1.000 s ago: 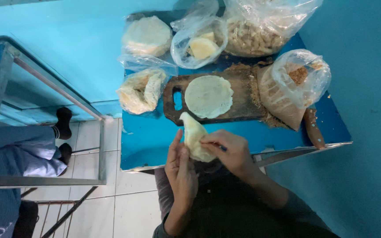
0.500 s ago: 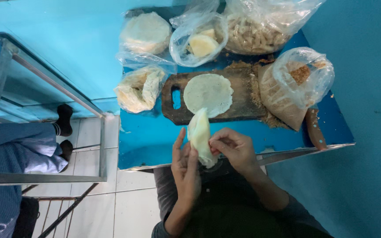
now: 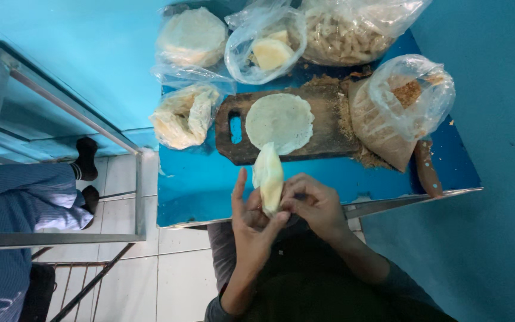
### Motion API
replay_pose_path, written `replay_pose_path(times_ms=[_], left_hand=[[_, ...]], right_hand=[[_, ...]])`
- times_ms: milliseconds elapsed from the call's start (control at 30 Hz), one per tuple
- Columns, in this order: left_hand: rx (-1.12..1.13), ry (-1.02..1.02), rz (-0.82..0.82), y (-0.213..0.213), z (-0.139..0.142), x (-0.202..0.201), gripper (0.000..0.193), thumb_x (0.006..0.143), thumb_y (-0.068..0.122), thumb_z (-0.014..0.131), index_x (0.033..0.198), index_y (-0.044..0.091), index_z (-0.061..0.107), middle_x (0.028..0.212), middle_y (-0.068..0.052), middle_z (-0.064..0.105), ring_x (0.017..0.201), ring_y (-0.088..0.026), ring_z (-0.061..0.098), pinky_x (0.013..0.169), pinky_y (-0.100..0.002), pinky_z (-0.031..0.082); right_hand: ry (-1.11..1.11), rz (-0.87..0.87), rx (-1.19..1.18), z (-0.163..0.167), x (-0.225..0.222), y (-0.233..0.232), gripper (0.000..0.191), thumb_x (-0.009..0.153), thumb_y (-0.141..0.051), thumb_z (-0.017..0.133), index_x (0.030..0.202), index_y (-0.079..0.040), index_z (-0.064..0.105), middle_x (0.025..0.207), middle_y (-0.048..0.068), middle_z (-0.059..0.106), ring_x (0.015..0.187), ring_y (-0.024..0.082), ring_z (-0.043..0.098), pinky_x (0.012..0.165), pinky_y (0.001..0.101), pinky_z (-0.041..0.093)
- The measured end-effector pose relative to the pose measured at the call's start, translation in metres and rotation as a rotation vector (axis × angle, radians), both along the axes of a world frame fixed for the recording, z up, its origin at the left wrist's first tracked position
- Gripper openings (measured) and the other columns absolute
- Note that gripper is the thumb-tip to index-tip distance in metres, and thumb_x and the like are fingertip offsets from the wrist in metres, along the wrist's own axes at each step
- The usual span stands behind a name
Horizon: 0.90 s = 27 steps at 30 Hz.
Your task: The person cuts round flatbread discs in half with a knife on a wooden cutting board, then tears and separates the soft layers of each piece by hand, setting the separated pieces on the table beside bags of ingredients.
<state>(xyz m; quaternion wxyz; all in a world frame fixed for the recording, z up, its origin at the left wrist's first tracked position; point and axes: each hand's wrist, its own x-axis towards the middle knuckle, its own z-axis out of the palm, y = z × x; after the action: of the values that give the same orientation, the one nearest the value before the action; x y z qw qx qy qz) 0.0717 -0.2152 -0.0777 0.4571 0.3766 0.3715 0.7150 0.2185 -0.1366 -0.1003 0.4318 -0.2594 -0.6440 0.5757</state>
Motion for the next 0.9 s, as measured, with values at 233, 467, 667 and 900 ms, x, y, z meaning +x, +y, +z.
replay_pose_path(times_ms=[233, 467, 667, 900], left_hand=[[0.003, -0.23, -0.104, -0.003, 0.011, -0.008, 0.103, 0.088, -0.017, 0.054, 0.166, 0.016, -0.003, 0.15, -0.027, 0.048, 0.131, -0.032, 0.06, 0.105, -0.041, 0.055], [-0.035, -0.366, -0.147, -0.002, 0.016, -0.01, 0.098, 0.091, -0.018, 0.049, 0.167, 0.019, 0.0, 0.153, -0.029, 0.044, 0.129, -0.032, 0.058, 0.1, -0.04, 0.054], [-0.044, -0.472, -0.104, -0.001, 0.013, -0.008, 0.087, 0.098, -0.011, 0.045, 0.168, 0.02, 0.002, 0.152, -0.028, 0.044, 0.131, -0.029, 0.058, 0.104, -0.038, 0.053], [-0.056, -0.397, -0.07, -0.001, 0.007, -0.007, 0.084, 0.098, -0.006, 0.047, 0.167, 0.015, 0.003, 0.15, -0.026, 0.049, 0.128, -0.03, 0.06, 0.104, -0.04, 0.053]], right_hand=[[0.018, 0.056, 0.025, 0.015, 0.001, -0.003, 0.022, 0.087, -0.003, 0.078, 0.104, -0.002, 0.065, 0.116, 0.012, 0.059, 0.103, 0.015, 0.067, 0.084, 0.0308, 0.063], [-0.17, -0.154, 0.342, 0.023, -0.007, -0.009, 0.022, 0.086, -0.005, 0.083, 0.102, -0.006, 0.069, 0.113, 0.009, 0.066, 0.097, 0.015, 0.07, 0.075, 0.027, 0.062], [-0.191, -0.11, 0.324, 0.021, -0.006, -0.011, 0.029, 0.079, -0.004, 0.084, 0.101, -0.002, 0.066, 0.115, 0.013, 0.062, 0.095, 0.014, 0.07, 0.074, 0.0256, 0.063], [0.061, -0.004, -0.029, 0.007, -0.004, -0.001, 0.011, 0.094, 0.005, 0.069, 0.104, 0.001, 0.072, 0.12, 0.013, 0.068, 0.103, 0.017, 0.07, 0.083, 0.0287, 0.062]])
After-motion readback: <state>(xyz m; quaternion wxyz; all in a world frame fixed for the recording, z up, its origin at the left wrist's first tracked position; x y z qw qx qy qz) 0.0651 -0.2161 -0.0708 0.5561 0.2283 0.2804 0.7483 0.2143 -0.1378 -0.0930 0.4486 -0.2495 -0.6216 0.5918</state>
